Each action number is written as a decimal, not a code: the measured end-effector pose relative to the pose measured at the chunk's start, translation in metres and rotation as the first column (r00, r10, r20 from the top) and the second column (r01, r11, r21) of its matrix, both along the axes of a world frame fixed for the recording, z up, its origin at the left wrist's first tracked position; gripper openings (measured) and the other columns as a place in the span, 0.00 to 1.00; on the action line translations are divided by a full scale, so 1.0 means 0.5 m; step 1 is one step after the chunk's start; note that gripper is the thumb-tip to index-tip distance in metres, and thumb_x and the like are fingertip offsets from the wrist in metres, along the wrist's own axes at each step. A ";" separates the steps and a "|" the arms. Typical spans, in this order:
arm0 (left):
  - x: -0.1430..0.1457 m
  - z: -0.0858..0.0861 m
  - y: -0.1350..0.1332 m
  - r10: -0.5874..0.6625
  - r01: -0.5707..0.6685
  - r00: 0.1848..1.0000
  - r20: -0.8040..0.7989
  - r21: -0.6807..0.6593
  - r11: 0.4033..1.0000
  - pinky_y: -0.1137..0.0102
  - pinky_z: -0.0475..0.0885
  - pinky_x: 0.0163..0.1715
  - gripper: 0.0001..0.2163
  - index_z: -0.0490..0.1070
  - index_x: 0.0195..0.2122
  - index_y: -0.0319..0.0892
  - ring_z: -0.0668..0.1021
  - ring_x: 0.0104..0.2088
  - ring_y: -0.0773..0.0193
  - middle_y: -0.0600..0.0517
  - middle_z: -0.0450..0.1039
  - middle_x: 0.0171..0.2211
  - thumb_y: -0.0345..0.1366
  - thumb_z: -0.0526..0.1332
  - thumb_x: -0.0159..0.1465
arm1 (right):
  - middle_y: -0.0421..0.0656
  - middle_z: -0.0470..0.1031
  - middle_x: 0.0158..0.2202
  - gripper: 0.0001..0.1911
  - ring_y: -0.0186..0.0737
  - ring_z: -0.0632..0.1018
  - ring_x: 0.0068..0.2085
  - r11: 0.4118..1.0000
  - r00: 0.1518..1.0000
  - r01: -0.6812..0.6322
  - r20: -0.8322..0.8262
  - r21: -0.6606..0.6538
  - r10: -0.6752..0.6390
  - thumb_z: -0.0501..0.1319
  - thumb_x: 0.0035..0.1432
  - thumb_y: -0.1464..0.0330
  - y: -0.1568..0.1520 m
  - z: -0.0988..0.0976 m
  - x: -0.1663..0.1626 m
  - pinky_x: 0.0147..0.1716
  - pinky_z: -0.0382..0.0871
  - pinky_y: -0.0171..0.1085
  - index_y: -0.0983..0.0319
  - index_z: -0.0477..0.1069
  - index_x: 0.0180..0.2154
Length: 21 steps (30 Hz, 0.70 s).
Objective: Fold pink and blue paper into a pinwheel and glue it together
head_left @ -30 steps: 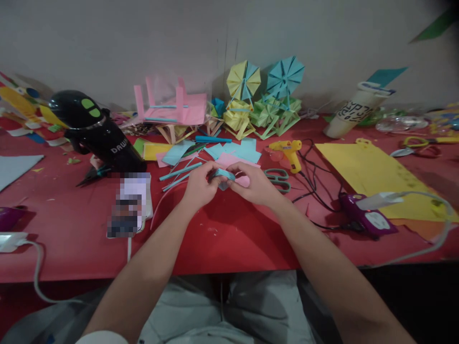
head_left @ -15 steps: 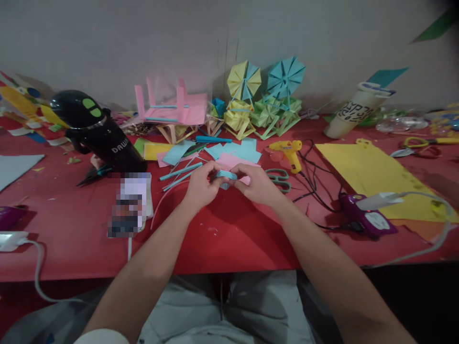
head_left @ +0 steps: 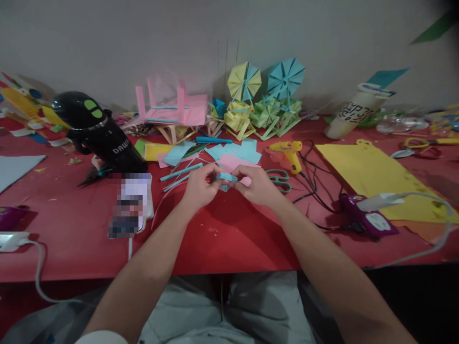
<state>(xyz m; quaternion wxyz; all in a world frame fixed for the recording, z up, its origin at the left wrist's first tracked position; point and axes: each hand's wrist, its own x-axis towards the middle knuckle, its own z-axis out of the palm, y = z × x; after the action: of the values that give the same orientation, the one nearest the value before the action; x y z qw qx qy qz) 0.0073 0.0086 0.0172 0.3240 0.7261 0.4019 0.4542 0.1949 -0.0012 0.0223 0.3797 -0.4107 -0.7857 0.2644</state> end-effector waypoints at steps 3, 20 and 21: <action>0.001 -0.006 0.005 -0.004 0.005 1.000 0.019 -0.020 1.000 0.68 0.71 0.32 0.03 0.70 0.28 0.41 0.74 0.28 0.65 0.54 0.72 0.25 0.32 0.64 0.55 | 0.42 0.79 0.32 0.03 0.38 0.76 0.33 1.000 1.000 -0.003 -0.003 0.008 0.003 0.61 0.58 0.70 0.002 -0.003 -0.001 0.36 0.69 0.37 0.62 0.74 0.35; 0.015 -0.006 0.003 0.042 -0.047 0.995 0.090 0.056 0.997 0.71 0.71 0.32 0.10 0.72 0.39 0.41 0.75 0.30 0.67 0.53 0.74 0.32 0.38 0.65 0.58 | 0.47 0.77 0.45 0.20 0.43 0.78 0.44 0.990 0.989 0.131 -0.082 0.058 -0.126 0.61 0.54 0.68 0.011 -0.017 0.000 0.44 0.73 0.44 0.59 0.66 0.50; 0.015 -0.006 0.003 0.044 -0.050 0.994 0.100 0.060 0.997 0.71 0.71 0.32 0.10 0.72 0.39 0.41 0.75 0.30 0.67 0.53 0.74 0.32 0.38 0.66 0.58 | 0.47 0.77 0.44 0.18 0.42 0.78 0.43 0.987 0.985 0.149 -0.092 0.052 -0.144 0.62 0.54 0.67 0.011 -0.018 0.000 0.43 0.73 0.43 0.59 0.67 0.48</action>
<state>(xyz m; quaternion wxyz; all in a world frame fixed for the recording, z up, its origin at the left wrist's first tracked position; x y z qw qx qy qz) 0.0149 0.0101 0.0143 0.3098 0.7028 0.3879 0.5095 0.1947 0.0040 0.0135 0.4443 -0.4439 -0.7433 0.2304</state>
